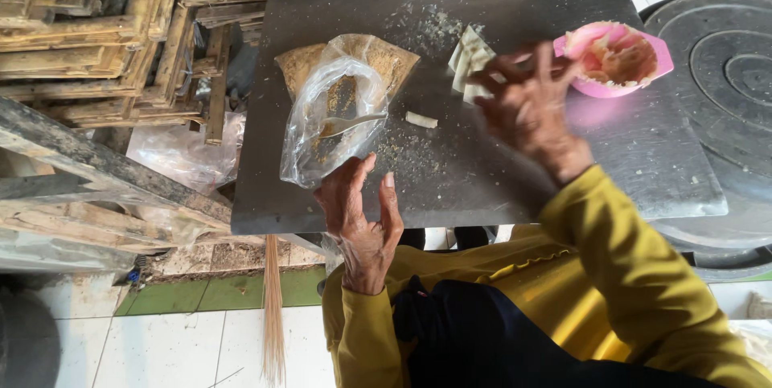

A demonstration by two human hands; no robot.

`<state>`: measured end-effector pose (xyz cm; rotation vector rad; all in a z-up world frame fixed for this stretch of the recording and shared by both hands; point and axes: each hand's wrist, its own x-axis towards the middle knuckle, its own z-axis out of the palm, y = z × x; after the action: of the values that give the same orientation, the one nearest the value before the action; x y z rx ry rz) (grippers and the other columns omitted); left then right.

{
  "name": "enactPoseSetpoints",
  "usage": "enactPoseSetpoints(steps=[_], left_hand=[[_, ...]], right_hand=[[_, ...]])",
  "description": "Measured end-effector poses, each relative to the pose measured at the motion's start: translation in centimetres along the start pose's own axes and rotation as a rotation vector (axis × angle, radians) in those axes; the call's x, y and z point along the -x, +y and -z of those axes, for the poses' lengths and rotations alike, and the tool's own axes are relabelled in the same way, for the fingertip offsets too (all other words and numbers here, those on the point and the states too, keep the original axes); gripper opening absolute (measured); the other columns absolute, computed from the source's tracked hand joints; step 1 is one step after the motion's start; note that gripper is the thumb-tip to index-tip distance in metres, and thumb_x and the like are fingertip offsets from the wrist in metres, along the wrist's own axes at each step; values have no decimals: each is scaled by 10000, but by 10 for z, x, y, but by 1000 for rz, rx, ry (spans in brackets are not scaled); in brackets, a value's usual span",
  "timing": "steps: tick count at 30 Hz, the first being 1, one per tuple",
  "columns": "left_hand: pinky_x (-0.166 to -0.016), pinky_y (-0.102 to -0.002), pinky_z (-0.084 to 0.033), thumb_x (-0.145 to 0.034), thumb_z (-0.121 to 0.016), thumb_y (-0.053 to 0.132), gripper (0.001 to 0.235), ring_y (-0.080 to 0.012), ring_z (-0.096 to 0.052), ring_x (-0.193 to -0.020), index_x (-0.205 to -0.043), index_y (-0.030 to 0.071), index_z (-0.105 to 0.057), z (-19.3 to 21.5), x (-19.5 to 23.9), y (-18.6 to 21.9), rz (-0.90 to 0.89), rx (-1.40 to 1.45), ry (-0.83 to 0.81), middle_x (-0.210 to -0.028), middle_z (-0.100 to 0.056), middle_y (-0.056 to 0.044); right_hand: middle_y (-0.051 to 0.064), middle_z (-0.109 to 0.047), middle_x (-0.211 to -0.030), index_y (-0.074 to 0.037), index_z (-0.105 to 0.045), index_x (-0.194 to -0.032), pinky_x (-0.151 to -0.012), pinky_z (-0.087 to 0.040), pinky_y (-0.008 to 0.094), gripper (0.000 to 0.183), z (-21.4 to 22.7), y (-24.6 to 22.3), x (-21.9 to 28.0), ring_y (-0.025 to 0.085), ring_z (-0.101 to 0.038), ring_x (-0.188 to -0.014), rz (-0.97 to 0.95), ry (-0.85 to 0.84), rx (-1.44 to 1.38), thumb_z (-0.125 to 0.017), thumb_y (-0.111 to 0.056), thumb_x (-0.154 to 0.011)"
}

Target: The person folds triangular wrappers, scoops a grainy filling from a plastic bag with a spoon, and seals each dumpling by hand. The finished dumplings are placed on the metal table next to a stack of wrappers.

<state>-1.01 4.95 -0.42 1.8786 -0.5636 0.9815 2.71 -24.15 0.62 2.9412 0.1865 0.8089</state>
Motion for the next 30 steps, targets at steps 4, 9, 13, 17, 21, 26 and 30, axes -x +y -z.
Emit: enactPoseSetpoints(steps=[4, 9, 13, 17, 21, 26, 30], left_hand=[[-1106, -425, -425, -976, -720, 86, 328, -189, -653, -1104, -1293, 97, -639, -12, 3, -2, 22, 66, -57, -1156, -693, -35], [-1090, -427, -420, -988, -699, 107, 327, -208, -632, -1126, -1309, 87, -642, -39, 0, 1, 15, 99, -244, -1162, -715, -40], [-1106, -474, -380, -954, -700, 90, 415, -268, -517, -1264, -1357, 46, -613, -86, -25, 0, -200, -106, -391, -1332, -647, -104], [-1041, -522, -360, -798, -745, 116, 547, -287, -433, -1335, -1318, 7, -615, -130, -52, -1, -334, -314, -575, -1389, -579, -121], [-1008, -504, -341, -772, -771, 121, 529, -271, -399, -1364, -1277, 30, -641, -149, -58, -8, -305, -315, -728, -1363, -589, -75], [-998, -497, -333, -771, -775, 113, 513, -254, -391, -1342, -1266, 36, -666, -150, -51, -22, -311, -232, -655, -1361, -602, -47], [-1001, -500, -334, -825, -751, 89, 394, -240, -400, -1357, -1213, 51, -691, -150, -51, -21, -325, -250, -618, -1341, -617, -18]], right_hand=[[-69, -663, -1269, -339, -784, -1067, -972, -144, 862, 275, 12, 47, 14, 393, -366, -1335, -18, -44, 50, -794, -439, -810], [-119, -685, -1211, -345, -761, -1109, -1119, -204, 720, 152, 7, 51, 13, 285, -421, -1334, 128, 39, 94, -775, -324, -959], [-116, -678, -1120, -272, -736, -1091, -1072, -271, 625, 239, 14, 59, -2, 281, -432, -1254, 130, -26, 36, -771, -238, -857], [-79, -647, -1078, -242, -736, -1122, -1129, -326, 522, 267, 18, 70, -17, 232, -424, -1187, 249, -78, 71, -792, -312, -871], [-116, -673, -1149, -299, -746, -969, -1006, -293, 650, 153, 12, 65, -7, 283, -407, -1238, 264, -48, -20, -808, -321, -830], [-81, -653, -1212, -301, -740, -1101, -1120, -296, 609, 250, -3, 72, -15, 292, -387, -1300, 234, 2, 31, -741, -189, -878], [40, -645, -1172, -176, -745, -1179, -1021, -289, 651, 375, 2, 105, -39, 306, -402, -1259, 183, 2, 137, -731, -158, -805]])
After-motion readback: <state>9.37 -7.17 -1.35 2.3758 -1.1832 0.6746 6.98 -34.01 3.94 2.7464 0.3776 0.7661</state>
